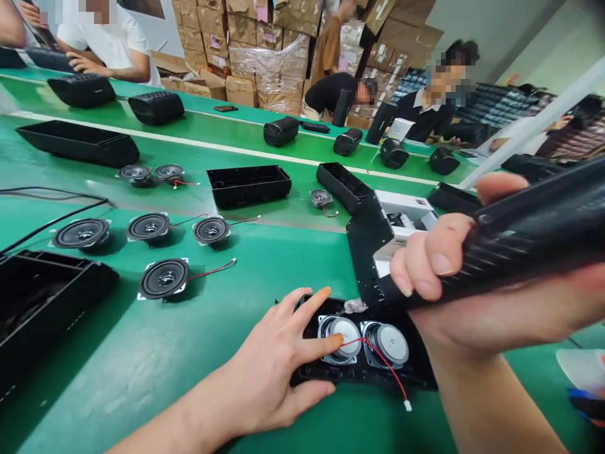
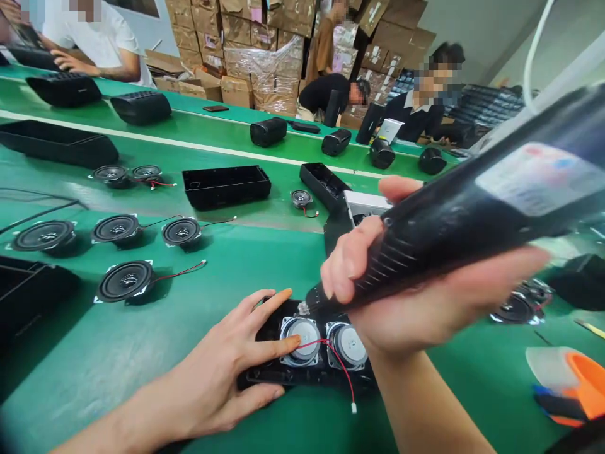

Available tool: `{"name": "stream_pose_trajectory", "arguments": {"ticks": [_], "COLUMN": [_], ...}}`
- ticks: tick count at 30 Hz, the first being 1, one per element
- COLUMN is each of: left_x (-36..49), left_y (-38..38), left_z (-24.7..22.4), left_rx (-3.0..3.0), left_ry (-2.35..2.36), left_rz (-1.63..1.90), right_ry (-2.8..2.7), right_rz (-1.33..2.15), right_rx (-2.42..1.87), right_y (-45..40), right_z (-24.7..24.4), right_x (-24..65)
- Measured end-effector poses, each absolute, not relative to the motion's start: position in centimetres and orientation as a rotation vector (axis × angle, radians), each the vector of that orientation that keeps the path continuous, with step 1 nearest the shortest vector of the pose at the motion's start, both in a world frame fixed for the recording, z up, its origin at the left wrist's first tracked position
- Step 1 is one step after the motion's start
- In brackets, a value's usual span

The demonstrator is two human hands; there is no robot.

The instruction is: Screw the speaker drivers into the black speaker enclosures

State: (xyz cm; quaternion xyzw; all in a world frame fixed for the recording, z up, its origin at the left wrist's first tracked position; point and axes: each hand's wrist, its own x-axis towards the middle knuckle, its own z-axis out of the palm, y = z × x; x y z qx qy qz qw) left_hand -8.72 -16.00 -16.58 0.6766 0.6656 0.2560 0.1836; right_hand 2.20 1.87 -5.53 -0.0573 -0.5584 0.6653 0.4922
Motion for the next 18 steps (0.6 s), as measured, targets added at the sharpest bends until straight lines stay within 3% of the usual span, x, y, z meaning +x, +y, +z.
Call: {"name": "stream_pose_trajectory", "arguments": {"ticks": [7, 18], "left_x": [-8.6, -8.7], "left_y": [-15.6, -15.1], "left_z": [-16.8, -16.9], "left_rx": [1.881, 1.9], "left_ry": [1.892, 1.913], "left_rz": [0.765, 0.797], "right_ry": [-1.414, -1.468], "right_rz": [1.625, 1.612], "right_rx": [-0.053, -0.094], "right_y": [1.1, 1.2], "right_z": [-8.9, -9.8], "right_x": [-0.1, -0.9]}}
